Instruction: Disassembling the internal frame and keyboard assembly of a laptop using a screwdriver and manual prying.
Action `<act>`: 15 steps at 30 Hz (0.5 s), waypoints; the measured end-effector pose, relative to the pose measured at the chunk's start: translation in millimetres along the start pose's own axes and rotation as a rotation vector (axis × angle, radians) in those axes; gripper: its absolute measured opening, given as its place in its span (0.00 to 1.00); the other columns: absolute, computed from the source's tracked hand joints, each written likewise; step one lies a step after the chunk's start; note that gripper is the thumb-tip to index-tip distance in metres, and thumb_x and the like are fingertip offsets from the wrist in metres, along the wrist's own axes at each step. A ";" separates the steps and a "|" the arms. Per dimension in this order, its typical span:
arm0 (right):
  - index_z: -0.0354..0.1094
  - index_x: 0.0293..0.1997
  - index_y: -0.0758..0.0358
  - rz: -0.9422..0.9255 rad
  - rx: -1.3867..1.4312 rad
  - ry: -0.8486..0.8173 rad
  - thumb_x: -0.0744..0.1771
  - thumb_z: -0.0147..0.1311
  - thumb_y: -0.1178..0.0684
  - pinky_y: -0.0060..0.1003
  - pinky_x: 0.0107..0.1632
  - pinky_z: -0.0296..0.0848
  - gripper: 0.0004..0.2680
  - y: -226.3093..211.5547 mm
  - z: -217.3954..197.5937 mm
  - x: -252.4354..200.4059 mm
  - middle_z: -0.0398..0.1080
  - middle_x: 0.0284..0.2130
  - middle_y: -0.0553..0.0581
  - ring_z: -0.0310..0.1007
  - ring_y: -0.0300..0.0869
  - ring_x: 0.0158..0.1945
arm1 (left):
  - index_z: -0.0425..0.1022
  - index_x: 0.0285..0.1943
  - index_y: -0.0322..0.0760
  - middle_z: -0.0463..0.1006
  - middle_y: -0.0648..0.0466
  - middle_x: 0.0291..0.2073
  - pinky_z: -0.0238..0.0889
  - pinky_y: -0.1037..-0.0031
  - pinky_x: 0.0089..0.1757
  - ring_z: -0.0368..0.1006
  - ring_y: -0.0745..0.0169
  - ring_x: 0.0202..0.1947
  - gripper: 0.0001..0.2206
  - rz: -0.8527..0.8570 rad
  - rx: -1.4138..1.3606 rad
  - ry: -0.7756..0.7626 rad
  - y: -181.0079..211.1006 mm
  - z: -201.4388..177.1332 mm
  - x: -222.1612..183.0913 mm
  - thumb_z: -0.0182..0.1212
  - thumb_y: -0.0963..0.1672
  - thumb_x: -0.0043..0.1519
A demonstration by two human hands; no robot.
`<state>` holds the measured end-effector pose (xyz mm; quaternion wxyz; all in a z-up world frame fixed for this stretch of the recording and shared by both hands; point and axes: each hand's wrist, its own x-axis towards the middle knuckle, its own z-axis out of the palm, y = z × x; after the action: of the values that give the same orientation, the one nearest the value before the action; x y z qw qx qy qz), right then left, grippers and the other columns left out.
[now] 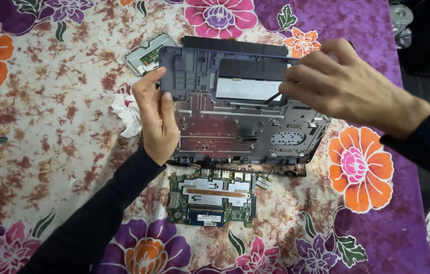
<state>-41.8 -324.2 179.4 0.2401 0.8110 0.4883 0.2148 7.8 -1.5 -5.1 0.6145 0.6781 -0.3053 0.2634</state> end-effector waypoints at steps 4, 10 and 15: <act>0.68 0.43 0.51 -0.152 -0.292 -0.110 0.70 0.57 0.59 0.37 0.49 0.68 0.04 -0.1 -20.9 30.8 0.63 0.39 0.45 0.66 0.38 0.39 | 0.54 0.72 0.32 0.61 0.43 0.66 0.58 0.63 0.71 0.62 0.49 0.71 0.13 -0.082 0.002 0.018 10.8 1.4 4.7 0.38 0.42 0.80; 0.72 0.33 0.59 -0.409 -0.501 -0.323 0.65 0.62 0.66 0.44 0.51 0.70 0.06 -22.0 -48.1 54.7 0.62 0.33 0.51 0.62 0.42 0.37 | 0.54 0.70 0.35 0.62 0.45 0.66 0.60 0.64 0.71 0.64 0.51 0.70 0.11 -0.055 -0.011 0.017 14.8 1.2 8.5 0.38 0.42 0.80; 0.71 0.38 0.63 -0.418 -0.654 -0.395 0.64 0.64 0.68 0.44 0.54 0.70 0.08 -25.5 -46.5 53.6 0.64 0.35 0.54 0.63 0.42 0.40 | 0.56 0.71 0.40 0.62 0.49 0.69 0.66 0.71 0.61 0.63 0.57 0.71 0.12 -0.134 -0.088 0.019 12.0 -1.3 3.2 0.41 0.44 0.81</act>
<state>-63.3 -257.4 207.0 0.6116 0.6014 0.4929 0.1458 1.1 -1.1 5.4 0.6628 0.6669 -0.2644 0.2144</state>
